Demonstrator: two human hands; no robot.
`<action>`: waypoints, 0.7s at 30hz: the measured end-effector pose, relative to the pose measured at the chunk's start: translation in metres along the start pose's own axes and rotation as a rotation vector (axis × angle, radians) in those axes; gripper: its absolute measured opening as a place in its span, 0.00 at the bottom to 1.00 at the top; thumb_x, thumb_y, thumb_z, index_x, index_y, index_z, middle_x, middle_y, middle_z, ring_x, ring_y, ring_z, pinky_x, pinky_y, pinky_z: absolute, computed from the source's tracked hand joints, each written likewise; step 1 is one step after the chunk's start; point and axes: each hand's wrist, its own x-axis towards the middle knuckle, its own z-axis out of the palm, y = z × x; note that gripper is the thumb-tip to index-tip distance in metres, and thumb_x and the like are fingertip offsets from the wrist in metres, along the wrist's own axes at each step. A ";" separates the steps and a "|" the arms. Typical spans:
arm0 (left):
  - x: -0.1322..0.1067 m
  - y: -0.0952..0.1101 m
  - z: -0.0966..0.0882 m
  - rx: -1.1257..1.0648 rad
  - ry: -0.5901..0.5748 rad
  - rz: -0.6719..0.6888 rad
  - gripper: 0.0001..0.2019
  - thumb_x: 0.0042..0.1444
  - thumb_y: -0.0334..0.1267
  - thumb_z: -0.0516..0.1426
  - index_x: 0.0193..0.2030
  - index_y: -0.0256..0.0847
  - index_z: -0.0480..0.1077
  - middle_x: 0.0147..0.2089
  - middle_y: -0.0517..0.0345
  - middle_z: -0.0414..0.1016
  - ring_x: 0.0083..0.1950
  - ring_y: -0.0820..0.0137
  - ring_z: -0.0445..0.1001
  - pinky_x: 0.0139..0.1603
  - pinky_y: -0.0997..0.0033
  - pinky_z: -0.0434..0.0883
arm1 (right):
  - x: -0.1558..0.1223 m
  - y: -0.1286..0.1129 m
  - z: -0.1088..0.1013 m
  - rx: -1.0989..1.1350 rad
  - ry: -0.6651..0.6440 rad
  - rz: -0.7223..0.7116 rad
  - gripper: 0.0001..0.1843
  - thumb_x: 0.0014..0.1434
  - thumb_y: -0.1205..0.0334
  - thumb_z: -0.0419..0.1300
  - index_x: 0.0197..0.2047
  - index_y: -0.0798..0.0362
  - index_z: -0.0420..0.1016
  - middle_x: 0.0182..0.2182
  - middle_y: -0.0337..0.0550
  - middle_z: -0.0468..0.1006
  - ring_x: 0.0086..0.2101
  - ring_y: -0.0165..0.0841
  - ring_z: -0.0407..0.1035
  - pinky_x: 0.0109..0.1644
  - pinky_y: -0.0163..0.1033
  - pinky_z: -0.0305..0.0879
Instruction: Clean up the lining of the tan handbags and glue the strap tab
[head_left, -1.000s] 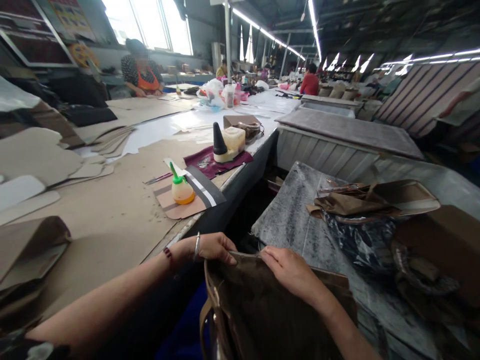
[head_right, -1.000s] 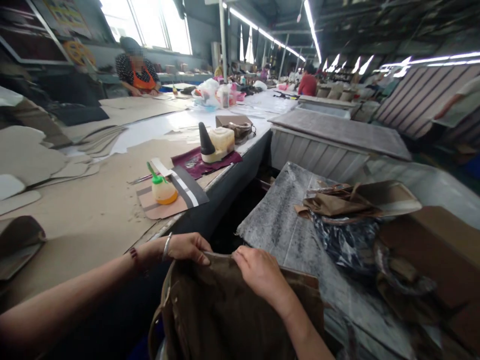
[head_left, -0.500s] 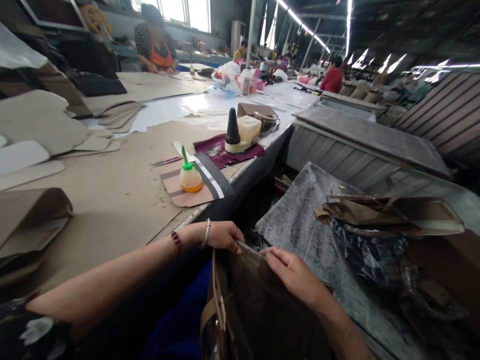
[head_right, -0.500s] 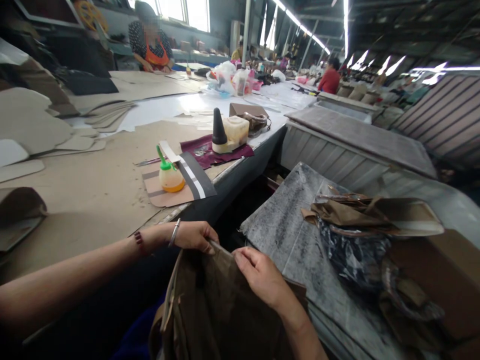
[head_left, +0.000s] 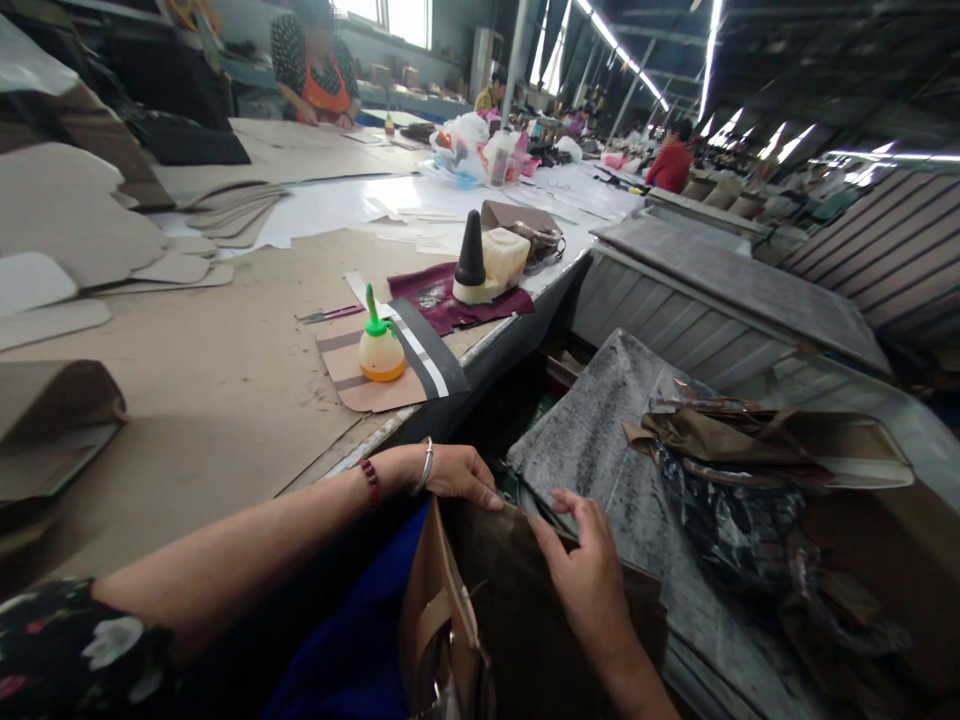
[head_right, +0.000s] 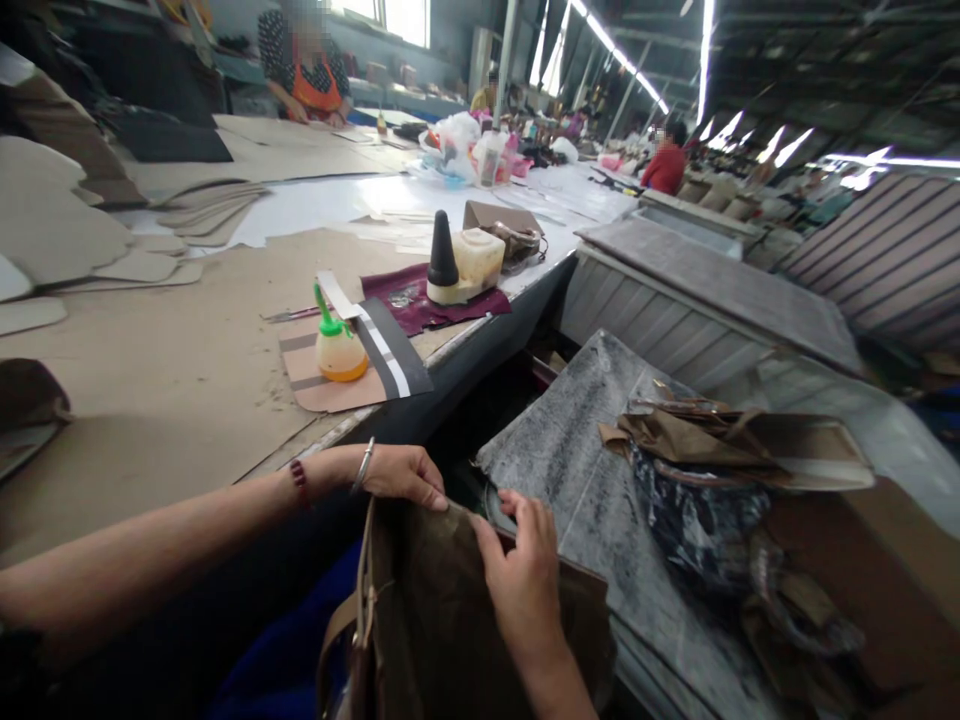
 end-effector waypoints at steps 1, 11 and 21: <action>0.001 -0.001 -0.001 -0.014 0.002 -0.005 0.22 0.33 0.54 0.63 0.27 0.34 0.74 0.24 0.60 0.72 0.29 0.70 0.68 0.33 0.73 0.65 | -0.007 -0.002 0.000 -0.092 0.122 -0.051 0.11 0.56 0.56 0.54 0.38 0.55 0.64 0.32 0.46 0.69 0.36 0.37 0.63 0.41 0.43 0.58; 0.008 -0.004 0.000 0.057 0.018 0.016 0.21 0.35 0.53 0.63 0.27 0.34 0.74 0.22 0.60 0.71 0.27 0.72 0.67 0.31 0.74 0.65 | -0.029 -0.022 0.021 -0.554 -0.023 -0.295 0.13 0.59 0.68 0.46 0.23 0.52 0.61 0.20 0.41 0.61 0.25 0.35 0.54 0.30 0.42 0.46; 0.005 0.006 0.009 0.115 -0.016 0.013 0.21 0.37 0.54 0.61 0.23 0.33 0.72 0.21 0.61 0.68 0.25 0.74 0.63 0.29 0.76 0.63 | -0.031 -0.013 0.019 -0.455 -0.058 -0.391 0.15 0.57 0.74 0.43 0.23 0.53 0.62 0.20 0.43 0.61 0.26 0.36 0.52 0.31 0.42 0.46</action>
